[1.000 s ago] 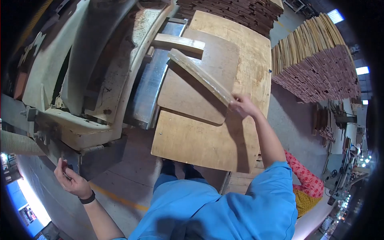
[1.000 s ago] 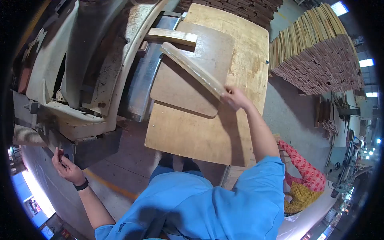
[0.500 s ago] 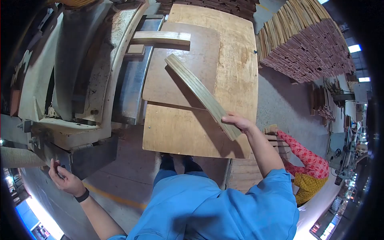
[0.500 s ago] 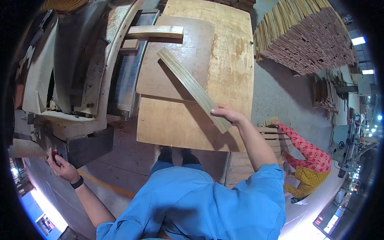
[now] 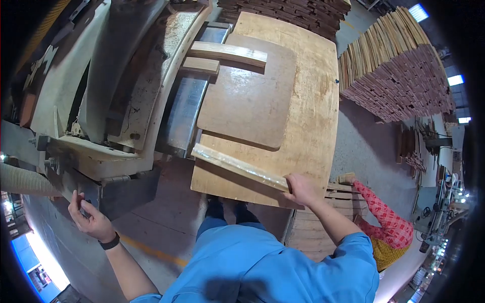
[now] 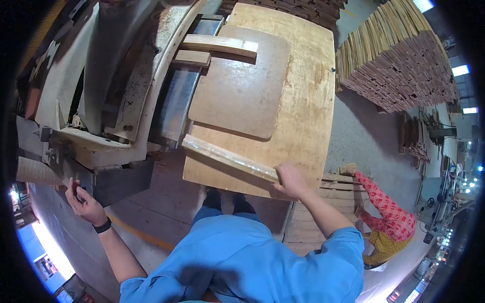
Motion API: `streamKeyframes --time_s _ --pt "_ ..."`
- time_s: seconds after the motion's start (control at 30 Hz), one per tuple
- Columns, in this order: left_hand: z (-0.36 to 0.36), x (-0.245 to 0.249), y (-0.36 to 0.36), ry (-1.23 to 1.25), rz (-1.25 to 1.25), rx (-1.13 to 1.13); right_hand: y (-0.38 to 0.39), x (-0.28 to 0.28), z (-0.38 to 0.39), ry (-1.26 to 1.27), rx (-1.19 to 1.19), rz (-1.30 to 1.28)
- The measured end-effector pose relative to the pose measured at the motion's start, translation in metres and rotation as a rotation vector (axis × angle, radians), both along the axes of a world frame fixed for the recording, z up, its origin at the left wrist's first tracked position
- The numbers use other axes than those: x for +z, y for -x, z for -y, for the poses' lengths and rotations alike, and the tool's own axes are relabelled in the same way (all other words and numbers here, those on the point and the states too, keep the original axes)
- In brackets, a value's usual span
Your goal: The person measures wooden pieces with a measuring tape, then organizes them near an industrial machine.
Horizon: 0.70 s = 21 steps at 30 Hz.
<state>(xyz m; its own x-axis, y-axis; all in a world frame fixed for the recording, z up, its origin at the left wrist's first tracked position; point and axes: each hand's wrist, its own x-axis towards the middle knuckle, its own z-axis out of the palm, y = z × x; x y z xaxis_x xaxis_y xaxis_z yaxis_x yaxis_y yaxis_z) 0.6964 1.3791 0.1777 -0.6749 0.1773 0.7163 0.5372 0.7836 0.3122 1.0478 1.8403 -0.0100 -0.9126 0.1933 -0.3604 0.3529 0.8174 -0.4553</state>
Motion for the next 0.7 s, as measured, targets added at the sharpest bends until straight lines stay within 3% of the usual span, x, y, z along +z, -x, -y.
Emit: streamKeyframes --time_s 0.2,0.3,0.43,0.5,0.6,0.7 --pt "0.001 -0.001 -0.001 -0.044 0.027 -0.003 0.098 -0.008 -0.028 -0.031 0.200 -0.216" --pt "0.005 -0.005 0.000 -0.047 0.033 -0.015 0.199 -0.024 -0.069 -0.211 0.196 -0.556" --pt "0.008 -0.004 0.000 -0.038 0.047 -0.038 0.339 -0.033 -0.130 -0.382 0.131 -0.749" --pt "0.011 -0.005 0.000 -0.029 0.066 -0.027 0.386 -0.029 -0.145 -0.497 0.093 -0.666" --pt "0.011 -0.006 0.001 -0.025 0.071 -0.025 0.436 -0.025 -0.135 -0.345 0.186 -0.649" --pt "0.011 -0.006 0.000 -0.029 0.084 -0.019 0.457 -0.031 -0.106 -0.369 0.245 -0.618"
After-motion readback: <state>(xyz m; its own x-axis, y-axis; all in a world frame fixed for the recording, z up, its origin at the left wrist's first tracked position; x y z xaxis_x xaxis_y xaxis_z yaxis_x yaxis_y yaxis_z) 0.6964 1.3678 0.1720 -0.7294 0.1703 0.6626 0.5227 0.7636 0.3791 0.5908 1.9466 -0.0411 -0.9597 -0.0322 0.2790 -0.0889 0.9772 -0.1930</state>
